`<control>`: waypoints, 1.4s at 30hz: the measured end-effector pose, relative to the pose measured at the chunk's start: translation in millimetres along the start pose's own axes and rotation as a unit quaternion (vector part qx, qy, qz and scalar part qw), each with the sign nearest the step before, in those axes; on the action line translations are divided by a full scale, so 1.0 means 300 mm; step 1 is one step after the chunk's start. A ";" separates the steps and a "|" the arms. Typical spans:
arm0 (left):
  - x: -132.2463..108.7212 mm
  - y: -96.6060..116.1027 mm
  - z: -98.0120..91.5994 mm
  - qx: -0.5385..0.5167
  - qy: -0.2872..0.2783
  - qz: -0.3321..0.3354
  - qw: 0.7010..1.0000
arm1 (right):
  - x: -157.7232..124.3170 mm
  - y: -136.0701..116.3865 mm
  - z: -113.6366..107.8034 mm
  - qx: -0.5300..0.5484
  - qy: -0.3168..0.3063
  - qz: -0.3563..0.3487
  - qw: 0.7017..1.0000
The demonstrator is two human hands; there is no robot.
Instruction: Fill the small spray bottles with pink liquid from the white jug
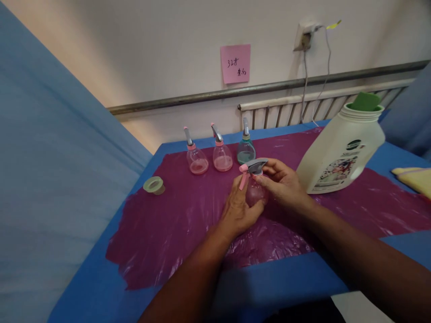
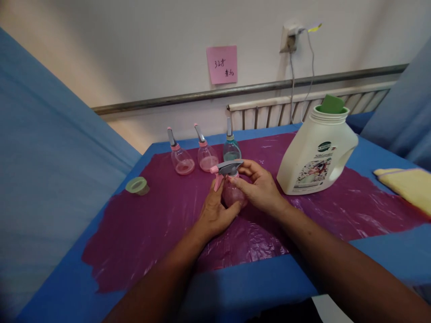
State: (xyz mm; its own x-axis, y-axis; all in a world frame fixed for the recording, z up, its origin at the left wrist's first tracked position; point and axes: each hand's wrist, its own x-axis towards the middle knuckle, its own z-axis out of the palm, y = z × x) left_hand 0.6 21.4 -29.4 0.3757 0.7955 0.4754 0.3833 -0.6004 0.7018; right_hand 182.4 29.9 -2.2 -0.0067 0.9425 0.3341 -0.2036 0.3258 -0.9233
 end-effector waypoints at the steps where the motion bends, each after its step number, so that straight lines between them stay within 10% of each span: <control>1: -0.002 -0.002 0.000 0.004 -0.001 -0.006 1.000 | 0.001 0.002 0.004 0.005 0.011 0.000 1.000; 42: 0.017 0.013 -0.021 -0.032 -0.030 -0.002 0.999 | -0.019 -0.004 -0.013 -0.085 -0.015 -0.102 0.991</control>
State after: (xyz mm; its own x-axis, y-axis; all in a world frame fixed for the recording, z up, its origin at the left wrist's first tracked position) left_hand -1.5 23.6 -20.9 0.4259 0.7900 0.4411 0.3302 -0.5896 0.7371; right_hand 186.4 24.6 -3.8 -0.0121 0.8537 0.5206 -0.0352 0.5199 -0.8535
